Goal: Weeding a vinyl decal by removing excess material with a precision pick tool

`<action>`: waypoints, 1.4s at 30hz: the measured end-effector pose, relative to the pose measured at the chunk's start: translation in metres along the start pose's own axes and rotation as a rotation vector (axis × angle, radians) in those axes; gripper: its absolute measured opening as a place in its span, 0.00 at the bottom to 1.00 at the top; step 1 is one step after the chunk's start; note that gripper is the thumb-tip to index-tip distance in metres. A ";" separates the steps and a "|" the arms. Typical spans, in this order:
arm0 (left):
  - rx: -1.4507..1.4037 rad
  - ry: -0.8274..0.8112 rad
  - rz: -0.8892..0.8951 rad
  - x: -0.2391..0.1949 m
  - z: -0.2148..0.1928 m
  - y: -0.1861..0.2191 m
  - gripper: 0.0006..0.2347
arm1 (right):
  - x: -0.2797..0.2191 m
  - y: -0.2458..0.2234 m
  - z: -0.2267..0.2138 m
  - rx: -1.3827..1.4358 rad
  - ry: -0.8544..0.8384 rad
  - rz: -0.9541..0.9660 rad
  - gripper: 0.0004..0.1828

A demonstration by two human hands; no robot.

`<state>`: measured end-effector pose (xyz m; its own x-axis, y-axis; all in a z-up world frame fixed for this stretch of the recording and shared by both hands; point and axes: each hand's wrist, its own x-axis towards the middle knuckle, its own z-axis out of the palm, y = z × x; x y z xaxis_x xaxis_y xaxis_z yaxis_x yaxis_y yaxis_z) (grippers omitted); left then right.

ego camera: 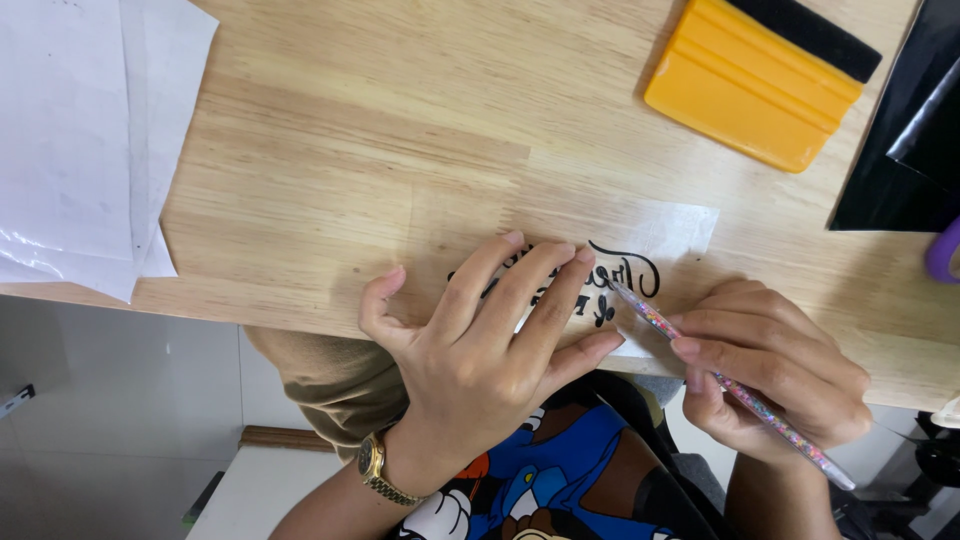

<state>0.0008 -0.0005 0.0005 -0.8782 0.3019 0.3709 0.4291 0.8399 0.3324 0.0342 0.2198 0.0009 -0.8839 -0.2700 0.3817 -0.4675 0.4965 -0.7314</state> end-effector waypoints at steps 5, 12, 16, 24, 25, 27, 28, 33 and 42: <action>0.003 0.005 -0.005 0.000 0.001 0.000 0.17 | 0.000 -0.001 0.001 0.006 0.017 0.019 0.07; 0.002 -0.001 -0.003 0.000 0.000 0.000 0.18 | 0.001 -0.001 0.001 -0.002 0.008 0.017 0.06; 0.002 -0.001 -0.005 -0.001 0.001 0.000 0.18 | -0.002 0.000 -0.003 0.016 0.002 0.023 0.06; -0.003 0.003 -0.005 0.000 0.001 0.000 0.17 | 0.001 -0.001 0.000 0.003 0.004 0.022 0.07; -0.005 0.004 -0.004 0.000 0.001 0.000 0.18 | 0.001 -0.001 0.000 -0.001 -0.001 0.024 0.07; -0.009 0.004 -0.003 -0.001 0.001 0.000 0.18 | 0.002 -0.001 0.000 0.001 -0.004 0.017 0.07; -0.013 0.004 -0.002 -0.001 0.002 0.000 0.17 | 0.002 0.000 -0.001 0.002 -0.007 0.009 0.06; -0.006 0.003 -0.003 0.000 0.001 0.000 0.17 | 0.001 -0.001 0.000 0.001 0.006 0.026 0.07; -0.003 0.015 -0.006 0.000 0.002 0.001 0.17 | 0.000 -0.002 0.000 0.028 0.009 0.054 0.09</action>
<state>0.0009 0.0011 -0.0014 -0.8778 0.2898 0.3814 0.4240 0.8405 0.3374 0.0352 0.2188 0.0019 -0.9080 -0.2360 0.3463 -0.4189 0.4869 -0.7665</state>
